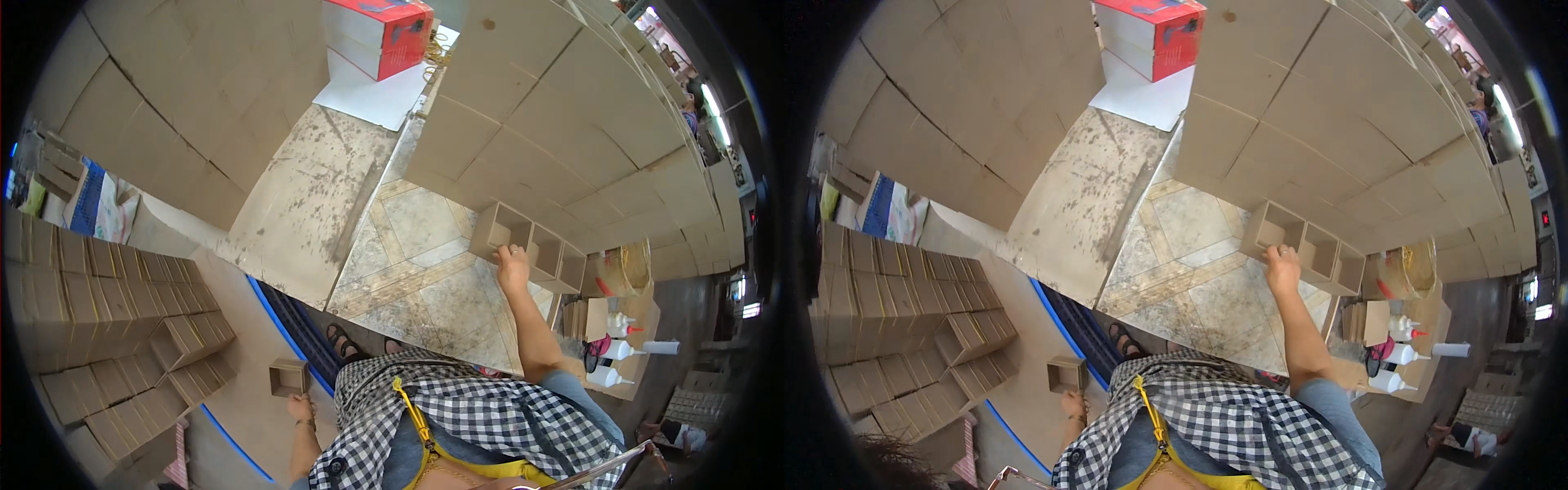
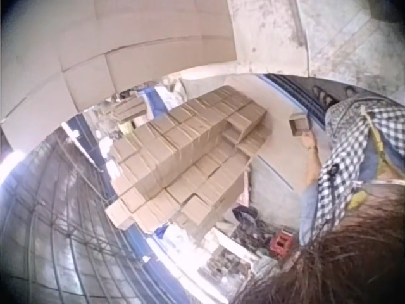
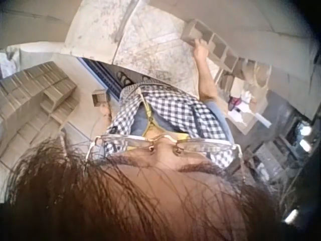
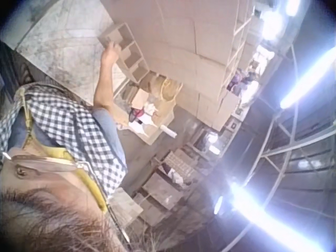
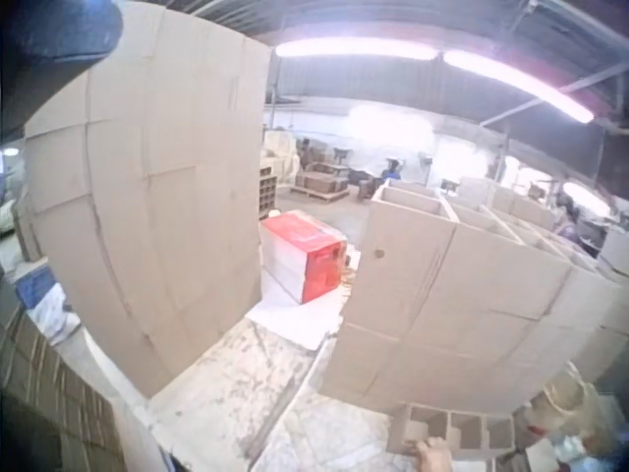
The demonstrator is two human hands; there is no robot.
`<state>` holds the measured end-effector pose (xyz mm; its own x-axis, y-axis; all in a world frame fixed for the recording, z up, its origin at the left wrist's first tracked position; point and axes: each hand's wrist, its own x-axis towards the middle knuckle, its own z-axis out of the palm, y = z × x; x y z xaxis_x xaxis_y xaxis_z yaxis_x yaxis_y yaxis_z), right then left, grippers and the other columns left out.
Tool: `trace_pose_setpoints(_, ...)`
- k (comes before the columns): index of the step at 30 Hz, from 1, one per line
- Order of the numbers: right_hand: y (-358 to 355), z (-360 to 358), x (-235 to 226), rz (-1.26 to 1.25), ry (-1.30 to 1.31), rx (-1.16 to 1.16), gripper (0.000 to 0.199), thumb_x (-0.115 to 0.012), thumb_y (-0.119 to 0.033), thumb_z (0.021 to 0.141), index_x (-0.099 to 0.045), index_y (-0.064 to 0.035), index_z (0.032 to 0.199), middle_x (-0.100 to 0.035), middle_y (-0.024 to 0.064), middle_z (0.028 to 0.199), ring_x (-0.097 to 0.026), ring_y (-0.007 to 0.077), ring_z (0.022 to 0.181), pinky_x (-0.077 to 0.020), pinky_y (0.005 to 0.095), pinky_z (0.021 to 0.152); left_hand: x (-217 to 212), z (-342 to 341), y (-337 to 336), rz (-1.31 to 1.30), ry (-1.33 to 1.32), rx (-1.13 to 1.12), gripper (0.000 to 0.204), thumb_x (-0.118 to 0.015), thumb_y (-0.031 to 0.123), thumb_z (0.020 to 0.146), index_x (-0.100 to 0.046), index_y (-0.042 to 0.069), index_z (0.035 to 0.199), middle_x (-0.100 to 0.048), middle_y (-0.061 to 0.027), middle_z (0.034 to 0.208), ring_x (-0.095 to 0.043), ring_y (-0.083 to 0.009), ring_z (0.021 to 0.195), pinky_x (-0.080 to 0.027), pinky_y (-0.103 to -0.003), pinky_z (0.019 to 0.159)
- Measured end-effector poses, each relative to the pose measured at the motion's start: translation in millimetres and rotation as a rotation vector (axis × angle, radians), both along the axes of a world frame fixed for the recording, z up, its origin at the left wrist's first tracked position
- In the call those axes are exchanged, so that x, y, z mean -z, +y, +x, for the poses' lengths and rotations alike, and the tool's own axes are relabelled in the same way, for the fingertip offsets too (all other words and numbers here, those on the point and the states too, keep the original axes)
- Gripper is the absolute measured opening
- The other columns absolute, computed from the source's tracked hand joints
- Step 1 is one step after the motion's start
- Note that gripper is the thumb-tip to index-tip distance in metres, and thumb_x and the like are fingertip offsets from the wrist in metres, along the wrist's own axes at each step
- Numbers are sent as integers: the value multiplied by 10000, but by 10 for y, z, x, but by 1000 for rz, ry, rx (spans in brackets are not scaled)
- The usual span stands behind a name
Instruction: The recorder is assembling small cardboard bins and placing them into a larger grid-like cardboard organizer frame.
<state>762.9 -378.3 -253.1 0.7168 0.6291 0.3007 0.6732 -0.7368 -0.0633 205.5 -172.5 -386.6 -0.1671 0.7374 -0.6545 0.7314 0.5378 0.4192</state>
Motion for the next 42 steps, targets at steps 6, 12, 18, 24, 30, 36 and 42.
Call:
trace_pose_setpoints(6,-282,189,332,-71,17,-102,209,-596,-140,783,-581,-43,967,-584,153,957,-531,318,928,-417,415,795,1028,-588,-323,127,-101,-33,598,-599,13,770,-336,-17,1306,-561,-203,1135,-561,-299,1012,-516,-362,738)
trace_pose_setpoints(12,18,-306,-138,180,160,-242,365,-554,-128,878,-471,42,1190,-516,223,1137,-485,341,1080,-362,394,947,861,-247,-177,-7,239,93,361,-633,215,780,-509,-20,1024,-615,-259,947,-593,-406,912,-480,-460,785)
trace_pose_setpoints(18,821,-992,-248,113,326,-576,250,-557,-54,841,-530,15,1081,-554,191,1049,-525,331,1006,-395,376,898,630,-69,-208,-29,344,35,322,-578,284,814,-545,5,971,-632,-225,858,-618,-373,832,-494,-460,719)
trace_pose_setpoints(24,1769,-1897,-411,-136,683,-1085,175,-609,-46,755,-592,-28,928,-592,165,891,-573,332,864,-456,411,763,-683,56,237,100,250,153,274,-564,318,816,-605,51,860,-626,-207,754,-618,-360,758,-488,-446,652)
trace_pose_setpoints(30,2801,-3134,-1165,-32,433,-1755,326,-708,-278,668,-599,-26,844,-616,114,861,-583,326,865,-452,418,772,-1930,358,481,58,-429,406,305,-571,312,823,-609,17,894,-605,-165,667,-587,-330,643,-458,-415,611)
trace_pose_setpoints(36,3287,-2743,-1145,-372,845,-1480,333,-663,-333,772,-561,-52,625,-523,58,544,-541,176,552,-437,339,518,-2736,558,727,310,-436,414,430,-618,269,821,-512,26,1159,-561,-81,590,-534,-154,543,-412,-324,519)
trace_pose_setpoints(42,3280,-2064,-1194,-183,1645,-916,311,-590,-285,862,-567,-61,648,-489,-68,575,-404,40,556,-369,238,504,-2559,781,827,158,-975,315,490,-668,172,804,-482,51,1240,-378,69,562,-335,-20,524,-303,-212,472)
